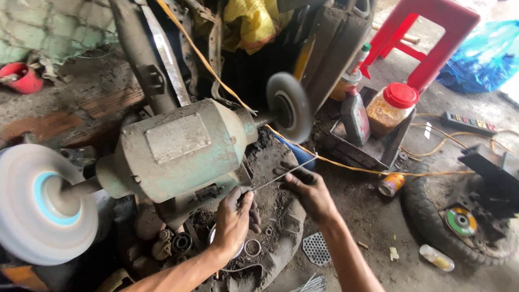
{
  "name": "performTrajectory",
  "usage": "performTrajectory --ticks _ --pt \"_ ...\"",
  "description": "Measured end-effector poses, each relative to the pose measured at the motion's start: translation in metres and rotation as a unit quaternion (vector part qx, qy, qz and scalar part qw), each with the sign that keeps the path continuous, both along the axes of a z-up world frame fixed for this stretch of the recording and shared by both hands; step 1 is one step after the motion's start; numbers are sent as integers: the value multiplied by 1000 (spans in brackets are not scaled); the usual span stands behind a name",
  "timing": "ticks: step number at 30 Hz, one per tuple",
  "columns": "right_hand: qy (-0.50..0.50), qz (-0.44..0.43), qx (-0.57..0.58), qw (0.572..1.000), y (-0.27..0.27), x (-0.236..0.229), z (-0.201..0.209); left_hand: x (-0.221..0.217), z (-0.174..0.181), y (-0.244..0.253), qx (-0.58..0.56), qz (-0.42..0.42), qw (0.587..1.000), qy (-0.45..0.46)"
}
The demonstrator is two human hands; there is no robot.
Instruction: The person repeatedly picks up thin metal rods from the floor and grinds their ends against a bench grinder wheel. After grinding, the rods are placed back on the floor in a pile.
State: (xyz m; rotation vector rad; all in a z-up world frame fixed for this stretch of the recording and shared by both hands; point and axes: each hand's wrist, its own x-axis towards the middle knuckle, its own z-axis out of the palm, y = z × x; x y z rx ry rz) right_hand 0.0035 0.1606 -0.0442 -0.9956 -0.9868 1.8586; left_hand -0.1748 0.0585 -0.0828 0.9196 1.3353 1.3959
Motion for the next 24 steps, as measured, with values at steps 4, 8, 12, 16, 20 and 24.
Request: performTrajectory --ticks 4,8,12,16,20,24 --pt "44 -25 57 997 -11 4 -23 4 2 -2 -5 -11 996 86" --pt "63 -38 108 991 -13 6 -26 5 1 -1 -17 -8 990 141" --pt "77 -46 74 993 -10 6 -25 4 7 0 -40 -20 992 119" --pt "61 -53 62 995 -1 13 -9 1 3 5 -11 8 994 107" --pt "74 -165 106 978 31 33 -27 -3 1 6 -4 17 972 232" --pt "31 -189 103 976 49 37 -26 -11 -2 10 -16 16 956 292"
